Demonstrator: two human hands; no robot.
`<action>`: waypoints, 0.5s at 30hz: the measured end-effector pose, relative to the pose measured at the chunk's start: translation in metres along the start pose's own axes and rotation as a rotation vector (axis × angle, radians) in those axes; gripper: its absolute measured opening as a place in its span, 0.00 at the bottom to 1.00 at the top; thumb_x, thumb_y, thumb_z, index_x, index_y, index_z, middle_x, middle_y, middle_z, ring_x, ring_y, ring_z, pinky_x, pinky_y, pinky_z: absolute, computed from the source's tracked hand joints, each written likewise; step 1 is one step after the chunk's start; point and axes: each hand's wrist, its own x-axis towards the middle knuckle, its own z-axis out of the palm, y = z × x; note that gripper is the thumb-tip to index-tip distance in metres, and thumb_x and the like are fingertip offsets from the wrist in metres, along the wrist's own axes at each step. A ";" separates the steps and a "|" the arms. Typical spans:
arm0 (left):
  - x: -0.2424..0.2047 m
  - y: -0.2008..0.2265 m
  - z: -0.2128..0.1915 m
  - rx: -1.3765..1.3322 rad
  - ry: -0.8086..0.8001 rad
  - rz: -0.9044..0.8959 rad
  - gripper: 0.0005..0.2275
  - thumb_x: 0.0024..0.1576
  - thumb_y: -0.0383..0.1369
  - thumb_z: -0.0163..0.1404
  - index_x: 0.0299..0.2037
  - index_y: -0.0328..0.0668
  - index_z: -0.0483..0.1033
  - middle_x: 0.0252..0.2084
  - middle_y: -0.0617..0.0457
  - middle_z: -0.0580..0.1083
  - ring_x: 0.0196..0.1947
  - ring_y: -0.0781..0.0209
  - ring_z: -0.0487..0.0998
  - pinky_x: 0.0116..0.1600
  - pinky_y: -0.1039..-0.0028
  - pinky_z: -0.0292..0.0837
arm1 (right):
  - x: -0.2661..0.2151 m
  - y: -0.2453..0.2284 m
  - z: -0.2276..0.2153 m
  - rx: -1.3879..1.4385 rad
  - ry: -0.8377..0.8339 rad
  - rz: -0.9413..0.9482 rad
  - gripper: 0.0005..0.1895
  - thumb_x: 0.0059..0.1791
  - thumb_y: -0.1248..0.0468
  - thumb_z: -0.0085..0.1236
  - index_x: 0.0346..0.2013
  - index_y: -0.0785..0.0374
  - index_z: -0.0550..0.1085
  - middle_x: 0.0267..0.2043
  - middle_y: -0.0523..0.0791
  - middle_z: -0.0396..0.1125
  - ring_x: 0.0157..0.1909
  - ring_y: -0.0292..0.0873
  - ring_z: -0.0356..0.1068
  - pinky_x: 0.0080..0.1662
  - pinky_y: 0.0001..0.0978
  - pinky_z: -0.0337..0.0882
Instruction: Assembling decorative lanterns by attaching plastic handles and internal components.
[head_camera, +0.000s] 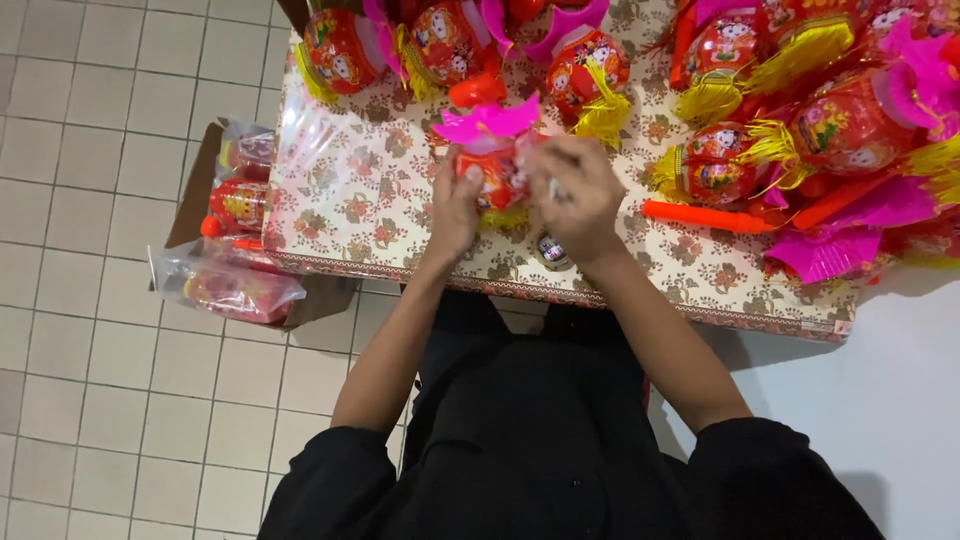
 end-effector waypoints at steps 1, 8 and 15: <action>-0.005 0.017 0.010 -0.062 -0.020 0.047 0.41 0.61 0.58 0.43 0.72 0.25 0.53 0.60 0.30 0.69 0.60 0.39 0.73 0.67 0.47 0.64 | 0.001 0.006 -0.002 -0.052 -0.016 0.016 0.05 0.54 0.70 0.57 0.38 0.64 0.81 0.40 0.47 0.69 0.43 0.47 0.72 0.43 0.38 0.75; 0.005 -0.021 -0.012 -0.061 0.025 0.049 0.36 0.65 0.54 0.40 0.71 0.25 0.54 0.55 0.35 0.72 0.55 0.48 0.76 0.64 0.52 0.69 | 0.010 -0.058 -0.010 -0.042 -0.220 -0.029 0.16 0.59 0.67 0.45 0.57 0.71 0.75 0.58 0.61 0.70 0.63 0.60 0.67 0.61 0.47 0.73; 0.004 -0.015 -0.012 0.085 0.114 -0.085 0.42 0.61 0.60 0.39 0.71 0.24 0.54 0.67 0.21 0.58 0.68 0.24 0.61 0.72 0.42 0.54 | 0.003 -0.079 -0.011 -0.152 -0.318 0.042 0.23 0.61 0.66 0.35 0.71 0.70 0.60 0.74 0.59 0.52 0.77 0.56 0.48 0.60 0.31 0.72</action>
